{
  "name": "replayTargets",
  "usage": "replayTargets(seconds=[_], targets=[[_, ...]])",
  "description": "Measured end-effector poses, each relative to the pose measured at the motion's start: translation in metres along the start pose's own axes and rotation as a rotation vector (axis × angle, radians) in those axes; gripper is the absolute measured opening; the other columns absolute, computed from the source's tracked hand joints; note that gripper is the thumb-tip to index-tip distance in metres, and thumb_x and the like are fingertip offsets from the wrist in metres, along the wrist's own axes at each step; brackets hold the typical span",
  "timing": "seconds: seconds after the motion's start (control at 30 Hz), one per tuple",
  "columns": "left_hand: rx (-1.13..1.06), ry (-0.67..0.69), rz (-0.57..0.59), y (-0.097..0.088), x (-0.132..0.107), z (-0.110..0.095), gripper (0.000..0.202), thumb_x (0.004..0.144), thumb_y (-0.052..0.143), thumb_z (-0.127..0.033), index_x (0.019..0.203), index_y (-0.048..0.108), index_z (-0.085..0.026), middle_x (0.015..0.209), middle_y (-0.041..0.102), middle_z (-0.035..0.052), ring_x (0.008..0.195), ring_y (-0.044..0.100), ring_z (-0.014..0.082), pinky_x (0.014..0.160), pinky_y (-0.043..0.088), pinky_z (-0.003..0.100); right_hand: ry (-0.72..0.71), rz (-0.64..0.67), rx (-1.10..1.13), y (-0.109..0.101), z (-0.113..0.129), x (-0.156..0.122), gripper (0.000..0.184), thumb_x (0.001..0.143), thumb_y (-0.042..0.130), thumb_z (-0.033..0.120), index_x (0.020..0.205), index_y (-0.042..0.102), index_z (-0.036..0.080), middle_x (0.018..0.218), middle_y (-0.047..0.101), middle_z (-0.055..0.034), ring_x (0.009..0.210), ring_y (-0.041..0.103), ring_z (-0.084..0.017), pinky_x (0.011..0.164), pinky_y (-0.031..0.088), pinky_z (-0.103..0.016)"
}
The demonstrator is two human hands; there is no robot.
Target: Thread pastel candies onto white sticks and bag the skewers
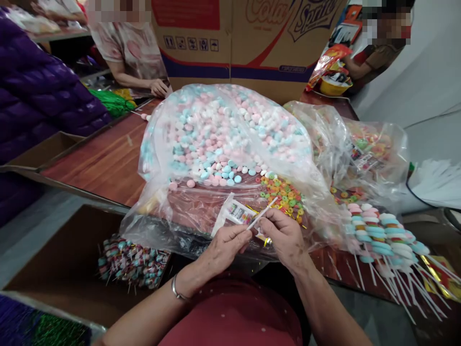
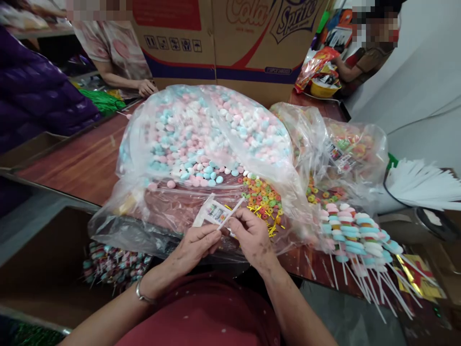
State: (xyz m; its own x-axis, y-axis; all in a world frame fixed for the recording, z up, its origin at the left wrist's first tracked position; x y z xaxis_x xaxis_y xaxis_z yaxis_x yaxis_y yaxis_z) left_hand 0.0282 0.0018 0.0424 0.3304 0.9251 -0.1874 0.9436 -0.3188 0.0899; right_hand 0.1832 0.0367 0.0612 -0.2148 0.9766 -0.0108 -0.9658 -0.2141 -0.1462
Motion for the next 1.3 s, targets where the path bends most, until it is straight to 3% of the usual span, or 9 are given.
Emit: replayTargets(seconds=[0.27,0.37,0.5,0.67,0.77,0.9,1.0,1.17,1.3], targets=[[-0.134,0.003,-0.175,0.000,0.003,0.001,0.035,0.088,0.051,-0.049,0.081,0.061,-0.016,0.058,0.049,-0.0030,0.046,0.035,0.0080,0.043,0.024,0.023,-0.032,-0.122,-0.077,0.011,0.006,0.007,0.016,0.081,0.055,0.031,0.069,0.058,0.022,0.061,0.054,0.0034,0.056,0.046,-0.012,0.053,0.038,-0.023],[-0.115,0.049,-0.224,-0.008,0.005,0.006,0.032,0.088,0.055,-0.046,0.084,0.062,-0.016,0.059,0.050,-0.0032,0.046,0.035,0.0073,0.043,0.025,0.021,-0.048,-0.004,-0.154,0.016,0.011,0.016,0.018,0.083,0.054,0.033,0.070,0.057,0.021,0.061,0.053,0.0034,0.056,0.047,-0.012,0.055,0.039,-0.024],[-0.235,0.101,-0.412,-0.028,0.007,0.019,0.029,0.086,0.060,-0.045,0.082,0.062,-0.016,0.057,0.043,-0.0057,0.045,0.029,0.0056,0.042,0.022,0.019,-0.083,0.148,-0.317,0.012,0.010,0.049,0.020,0.089,0.050,0.035,0.084,0.063,0.020,0.067,0.060,0.0016,0.061,0.054,-0.014,0.058,0.043,-0.025],[-0.344,0.130,-0.573,-0.046,0.010,0.029,0.029,0.084,0.063,-0.043,0.072,0.057,-0.017,0.056,0.040,-0.0067,0.044,0.026,0.0046,0.040,0.019,0.017,-0.397,0.201,-0.806,0.019,0.003,0.112,0.027,0.090,0.045,0.016,0.102,0.068,0.019,0.104,0.069,-0.0086,0.097,0.061,-0.021,0.089,0.047,-0.035],[-0.323,0.115,-0.589,-0.047,0.011,0.037,0.029,0.085,0.061,-0.043,0.072,0.058,-0.017,0.056,0.040,-0.0063,0.045,0.028,0.0055,0.040,0.021,0.018,-0.575,0.339,-1.111,0.044,0.000,0.137,0.035,0.091,0.043,0.008,0.116,0.066,0.020,0.124,0.063,-0.0114,0.112,0.055,-0.024,0.098,0.044,-0.039],[-0.191,0.129,-0.606,-0.048,0.011,0.044,0.025,0.087,0.058,-0.042,0.083,0.064,-0.018,0.060,0.045,-0.0046,0.050,0.034,0.0078,0.045,0.027,0.019,-0.791,0.500,-1.330,0.065,-0.004,0.149,0.035,0.095,0.044,0.015,0.124,0.061,0.024,0.146,0.048,-0.0096,0.128,0.043,-0.029,0.101,0.042,-0.045],[-0.128,0.125,-0.586,-0.049,0.010,0.042,0.027,0.088,0.055,-0.043,0.081,0.063,-0.018,0.061,0.047,-0.0041,0.052,0.036,0.0089,0.048,0.030,0.020,-0.801,0.523,-1.393,0.053,-0.012,0.151,0.032,0.094,0.045,0.013,0.120,0.062,0.019,0.145,0.049,-0.0112,0.123,0.047,-0.029,0.097,0.043,-0.044],[-0.100,0.105,-0.550,-0.050,0.010,0.036,0.030,0.089,0.053,-0.043,0.075,0.059,-0.018,0.060,0.045,-0.0047,0.052,0.035,0.0089,0.049,0.031,0.020,-0.707,0.565,-1.341,0.007,-0.025,0.146,0.030,0.091,0.046,0.012,0.112,0.066,0.014,0.111,0.066,-0.0142,0.102,0.056,-0.026,0.092,0.045,-0.042],[-0.095,0.082,-0.542,-0.050,0.011,0.038,0.029,0.089,0.054,-0.043,0.075,0.059,-0.018,0.058,0.044,-0.0049,0.050,0.034,0.0086,0.048,0.029,0.020,-0.668,0.468,-1.107,-0.021,-0.017,0.139,0.037,0.092,0.044,0.018,0.125,0.061,0.020,0.128,0.063,-0.0103,0.116,0.055,-0.024,0.099,0.044,-0.043]])
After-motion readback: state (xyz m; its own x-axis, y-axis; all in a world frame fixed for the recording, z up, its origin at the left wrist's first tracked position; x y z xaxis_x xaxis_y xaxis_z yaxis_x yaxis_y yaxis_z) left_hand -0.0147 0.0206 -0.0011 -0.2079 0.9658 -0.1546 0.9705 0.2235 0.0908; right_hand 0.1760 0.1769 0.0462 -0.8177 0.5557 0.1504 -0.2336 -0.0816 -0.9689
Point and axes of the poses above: each hand's wrist, its own x-axis towards the middle knuckle, its own y-axis out of the palm, z = x × y, the point moved 2 cm from there along x, towards the middle knuckle
